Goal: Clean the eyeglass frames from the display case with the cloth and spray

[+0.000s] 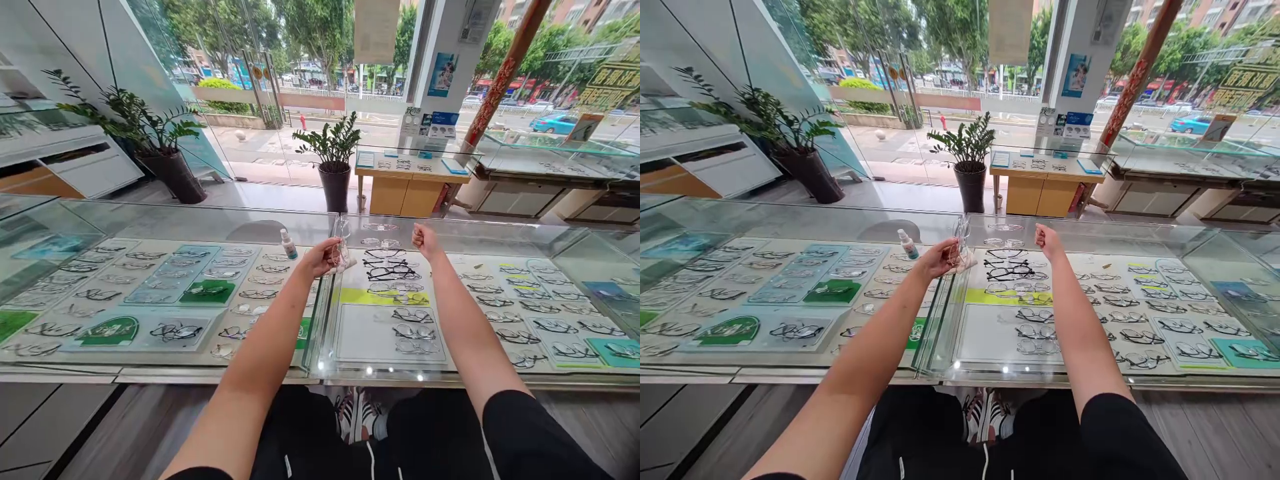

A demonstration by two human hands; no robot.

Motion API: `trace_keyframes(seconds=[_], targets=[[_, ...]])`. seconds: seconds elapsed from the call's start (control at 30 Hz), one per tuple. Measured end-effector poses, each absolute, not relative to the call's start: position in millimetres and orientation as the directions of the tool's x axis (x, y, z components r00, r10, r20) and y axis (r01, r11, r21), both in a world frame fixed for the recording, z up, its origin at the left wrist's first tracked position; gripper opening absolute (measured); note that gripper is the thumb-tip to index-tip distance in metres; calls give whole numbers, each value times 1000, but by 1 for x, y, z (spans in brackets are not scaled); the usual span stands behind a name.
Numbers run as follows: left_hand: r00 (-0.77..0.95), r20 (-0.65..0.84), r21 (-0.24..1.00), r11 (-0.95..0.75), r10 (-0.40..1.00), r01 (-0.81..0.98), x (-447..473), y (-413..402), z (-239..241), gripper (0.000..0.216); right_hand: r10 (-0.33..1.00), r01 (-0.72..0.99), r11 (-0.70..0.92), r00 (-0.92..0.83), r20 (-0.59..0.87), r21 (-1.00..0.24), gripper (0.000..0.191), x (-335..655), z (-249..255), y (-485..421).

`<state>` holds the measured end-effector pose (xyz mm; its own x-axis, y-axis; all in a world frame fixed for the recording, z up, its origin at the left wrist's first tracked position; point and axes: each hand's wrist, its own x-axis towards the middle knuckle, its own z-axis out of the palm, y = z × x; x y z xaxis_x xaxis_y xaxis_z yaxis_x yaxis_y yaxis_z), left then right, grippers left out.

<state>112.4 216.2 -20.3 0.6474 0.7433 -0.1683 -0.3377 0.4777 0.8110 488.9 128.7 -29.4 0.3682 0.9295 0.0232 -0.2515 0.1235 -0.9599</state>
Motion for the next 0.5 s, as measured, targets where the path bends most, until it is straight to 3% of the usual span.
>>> trace_keyframes(seconds=[0.17, 0.5], targets=[[667, -177, 799, 501, 724, -332, 117, 218, -22, 30, 895, -124, 88, 446, 24, -988, 58, 478, -36, 117], [669, -144, 826, 461, 729, -325, 114, 213, -18, 22, 843, 12, 52, 535, 51, -999, 40, 461, -38, 72]])
